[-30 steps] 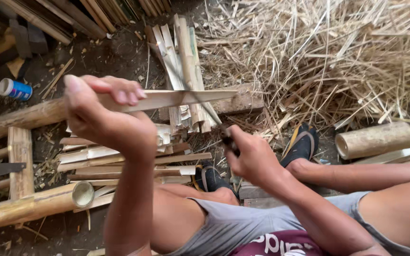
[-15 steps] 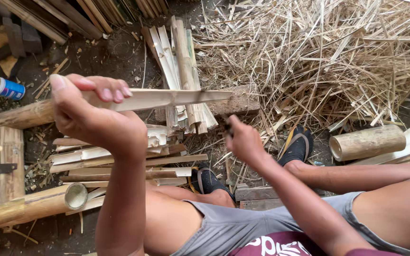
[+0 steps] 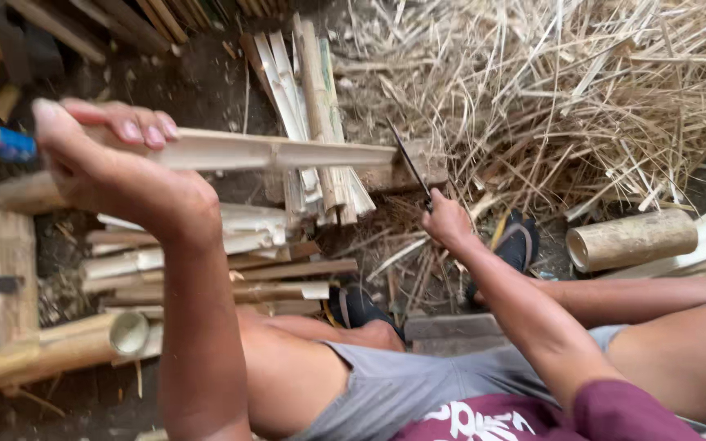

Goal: The person splits bamboo poles into thin strips using a knife and a wooden block. They repeatedly hold the bamboo against the block and strike it with the knife to separate the material, then stack the finished strips.

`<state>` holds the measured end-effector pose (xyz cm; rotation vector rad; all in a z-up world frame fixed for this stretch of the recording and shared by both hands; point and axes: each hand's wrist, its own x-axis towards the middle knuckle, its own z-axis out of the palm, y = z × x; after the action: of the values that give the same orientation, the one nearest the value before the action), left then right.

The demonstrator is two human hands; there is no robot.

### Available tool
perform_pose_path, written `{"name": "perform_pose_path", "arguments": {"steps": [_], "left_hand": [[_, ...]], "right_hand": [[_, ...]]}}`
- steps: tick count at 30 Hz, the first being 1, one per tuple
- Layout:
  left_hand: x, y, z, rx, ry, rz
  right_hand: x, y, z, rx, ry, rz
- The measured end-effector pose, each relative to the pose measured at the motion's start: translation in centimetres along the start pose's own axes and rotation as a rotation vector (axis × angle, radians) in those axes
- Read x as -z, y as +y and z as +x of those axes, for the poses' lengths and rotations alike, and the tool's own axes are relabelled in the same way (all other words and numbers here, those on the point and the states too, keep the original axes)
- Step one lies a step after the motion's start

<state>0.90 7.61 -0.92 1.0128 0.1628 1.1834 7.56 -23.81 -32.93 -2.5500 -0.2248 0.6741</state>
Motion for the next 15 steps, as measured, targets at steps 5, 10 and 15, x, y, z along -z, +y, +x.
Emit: {"name": "perform_pose_path", "arguments": {"steps": [5, 10, 15], "left_hand": [[-0.5, -0.3, -0.8, 0.049, -0.077, -0.029], [-1.9, -1.1, -3.2, -0.166, -0.439, 0.15], [-2.5, -1.7, -5.4, -0.301, -0.54, 0.437]], "right_hand": [[-1.5, 2.4, 0.8, -0.032, -0.001, -0.045], [2.9, -1.9, -1.3, 0.052, -0.072, 0.097], [13.7, -10.3, -13.6, 0.256, -0.046, 0.239]]}}
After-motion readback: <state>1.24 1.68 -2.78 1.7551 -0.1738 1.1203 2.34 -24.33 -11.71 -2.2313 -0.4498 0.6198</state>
